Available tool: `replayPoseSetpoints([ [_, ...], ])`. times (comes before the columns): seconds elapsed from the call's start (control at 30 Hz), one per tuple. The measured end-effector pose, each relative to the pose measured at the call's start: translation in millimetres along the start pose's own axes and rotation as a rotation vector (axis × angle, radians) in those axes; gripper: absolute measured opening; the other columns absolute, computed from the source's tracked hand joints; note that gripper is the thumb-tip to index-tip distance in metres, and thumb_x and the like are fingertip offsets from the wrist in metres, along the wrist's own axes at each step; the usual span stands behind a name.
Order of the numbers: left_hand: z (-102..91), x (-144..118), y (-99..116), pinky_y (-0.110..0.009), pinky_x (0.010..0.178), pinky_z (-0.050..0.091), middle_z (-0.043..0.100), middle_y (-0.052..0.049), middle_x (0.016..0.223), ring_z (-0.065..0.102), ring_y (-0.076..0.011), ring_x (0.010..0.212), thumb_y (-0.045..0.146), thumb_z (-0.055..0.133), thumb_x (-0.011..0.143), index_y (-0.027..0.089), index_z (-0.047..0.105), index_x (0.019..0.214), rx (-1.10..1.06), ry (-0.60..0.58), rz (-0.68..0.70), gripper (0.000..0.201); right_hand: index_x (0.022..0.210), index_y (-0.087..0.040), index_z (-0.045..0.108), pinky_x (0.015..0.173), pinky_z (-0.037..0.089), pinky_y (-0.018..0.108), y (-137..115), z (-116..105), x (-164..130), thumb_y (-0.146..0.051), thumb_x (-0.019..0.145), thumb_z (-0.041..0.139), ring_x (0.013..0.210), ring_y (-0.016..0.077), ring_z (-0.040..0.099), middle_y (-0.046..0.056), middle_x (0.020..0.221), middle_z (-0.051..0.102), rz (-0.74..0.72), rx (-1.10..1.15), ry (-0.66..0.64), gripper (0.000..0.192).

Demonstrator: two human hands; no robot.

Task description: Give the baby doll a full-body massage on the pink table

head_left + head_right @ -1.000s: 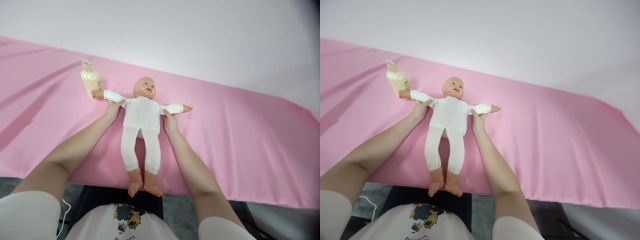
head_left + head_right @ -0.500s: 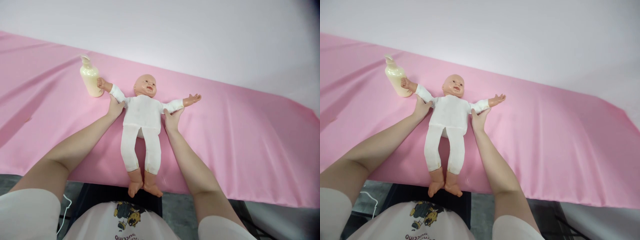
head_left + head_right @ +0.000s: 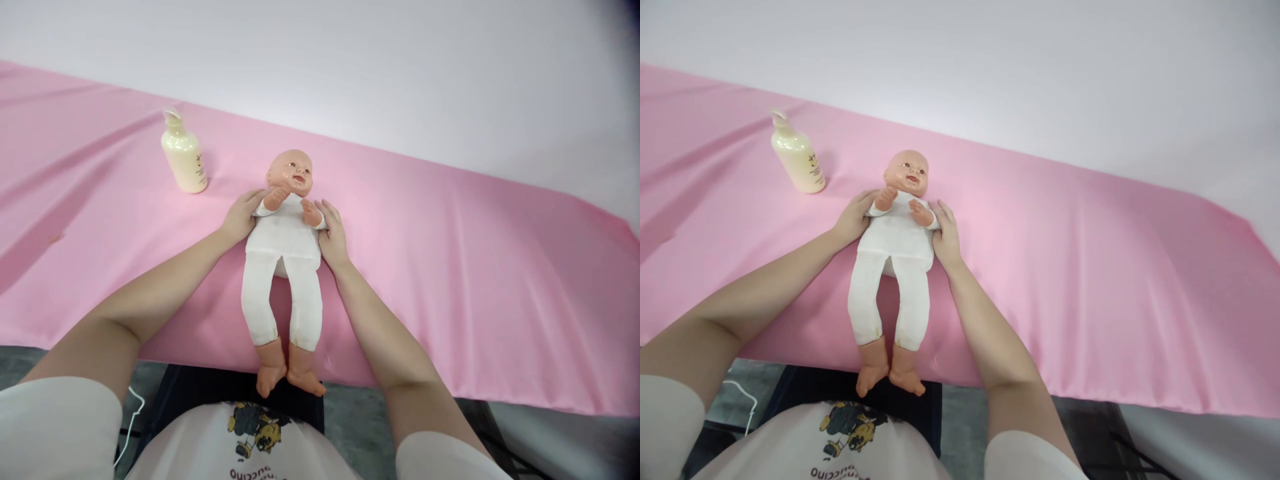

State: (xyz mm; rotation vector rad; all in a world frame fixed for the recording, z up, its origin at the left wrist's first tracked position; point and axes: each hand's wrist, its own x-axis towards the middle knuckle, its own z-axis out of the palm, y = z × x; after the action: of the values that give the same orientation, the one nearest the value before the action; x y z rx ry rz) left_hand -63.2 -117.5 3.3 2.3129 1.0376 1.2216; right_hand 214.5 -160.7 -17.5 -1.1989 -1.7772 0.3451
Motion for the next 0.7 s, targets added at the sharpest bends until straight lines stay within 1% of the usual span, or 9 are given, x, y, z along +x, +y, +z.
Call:
replayPoseSetpoints([
  [0.2, 0.8, -2, -4, -0.048, 0.115, 0.044, 0.063, -0.01, 0.144, 0.058, -0.027, 0.131, 0.02, 0.046, 0.092, 0.022, 0.063, 0.138, 0.09, -0.032, -0.06, 0.049, 0.136, -0.03, 0.062, 0.128, 0.031, 0.055, 1, 0, 1, -0.008, 0.083, 0.044, 0.145, 0.0228, 0.047, 0.002, 0.154, 0.052, 0.008, -0.004, -0.011, 0.06],
  [0.27, 0.4, -2, -5, -0.047, 0.115, 0.044, 0.064, -0.009, 0.142, 0.058, -0.0262, 0.131, 0.018, 0.046, 0.091, 0.023, 0.062, 0.138, 0.064, -0.036, -0.053, 0.05, 0.135, -0.03, 0.062, 0.128, 0.031, 0.054, -1, 1, 1, -0.01, 0.085, 0.045, 0.144, 0.0226, 0.048, 0.003, 0.152, 0.055, 0.011, 0.032, 0.0, 0.057],
  [0.33, -0.5, -3, -5, -0.047, 0.114, 0.045, 0.065, -0.009, 0.139, 0.058, -0.0264, 0.131, 0.018, 0.048, 0.09, 0.022, 0.061, 0.137, 0.004, -0.007, -0.064, 0.049, 0.137, -0.029, 0.059, 0.128, 0.031, 0.054, -4, 2, 1, -0.015, 0.087, 0.047, 0.143, 0.0225, 0.049, 0.004, 0.149, 0.057, 0.026, 0.102, 0.031, 0.053],
  [0.43, -1.0, -4, -10, -0.048, 0.114, 0.046, 0.061, -0.013, 0.141, 0.057, -0.0288, 0.133, 0.023, 0.058, 0.089, 0.02, 0.051, 0.141, -0.106, 0.09, -0.131, 0.053, 0.143, -0.024, 0.05, 0.127, 0.031, 0.055, -7, 4, 2, -0.025, 0.089, 0.054, 0.145, 0.0242, 0.047, 0.009, 0.151, 0.054, 0.103, 0.225, 0.129, 0.054],
  [0.53, 0.6, -4, -21, -0.051, 0.113, 0.046, 0.057, -0.017, 0.141, 0.056, -0.0307, 0.133, 0.029, 0.07, 0.084, 0.019, 0.039, 0.143, -0.193, 0.217, -0.263, 0.067, 0.146, -0.018, 0.041, 0.125, 0.033, 0.054, -4, 5, 2, -0.032, 0.082, 0.065, 0.145, 0.0271, 0.046, 0.016, 0.153, 0.049, 0.239, 0.317, 0.27, 0.07],
  [0.63, 3.0, -3, -33, -0.052, 0.109, 0.049, 0.057, -0.017, 0.132, 0.059, -0.0306, 0.127, 0.036, 0.078, 0.08, 0.02, 0.038, 0.136, -0.273, 0.37, -0.405, 0.07, 0.147, -0.014, 0.032, 0.12, 0.04, 0.054, 7, 6, 1, -0.031, 0.076, 0.069, 0.138, 0.0281, 0.053, 0.02, 0.148, 0.05, 0.41, 0.409, 0.387, 0.081],
  [0.7, 3.4, -1, -36, -0.051, 0.108, 0.051, 0.057, -0.015, 0.129, 0.06, -0.029, 0.125, 0.042, 0.078, 0.081, 0.022, 0.038, 0.132, -0.35, 0.451, -0.435, 0.068, 0.151, -0.016, 0.022, 0.12, 0.04, 0.054, 16, 6, 1, -0.032, 0.076, 0.069, 0.14, 0.0264, 0.051, 0.02, 0.153, 0.042, 0.477, 0.443, 0.449, 0.09],
])
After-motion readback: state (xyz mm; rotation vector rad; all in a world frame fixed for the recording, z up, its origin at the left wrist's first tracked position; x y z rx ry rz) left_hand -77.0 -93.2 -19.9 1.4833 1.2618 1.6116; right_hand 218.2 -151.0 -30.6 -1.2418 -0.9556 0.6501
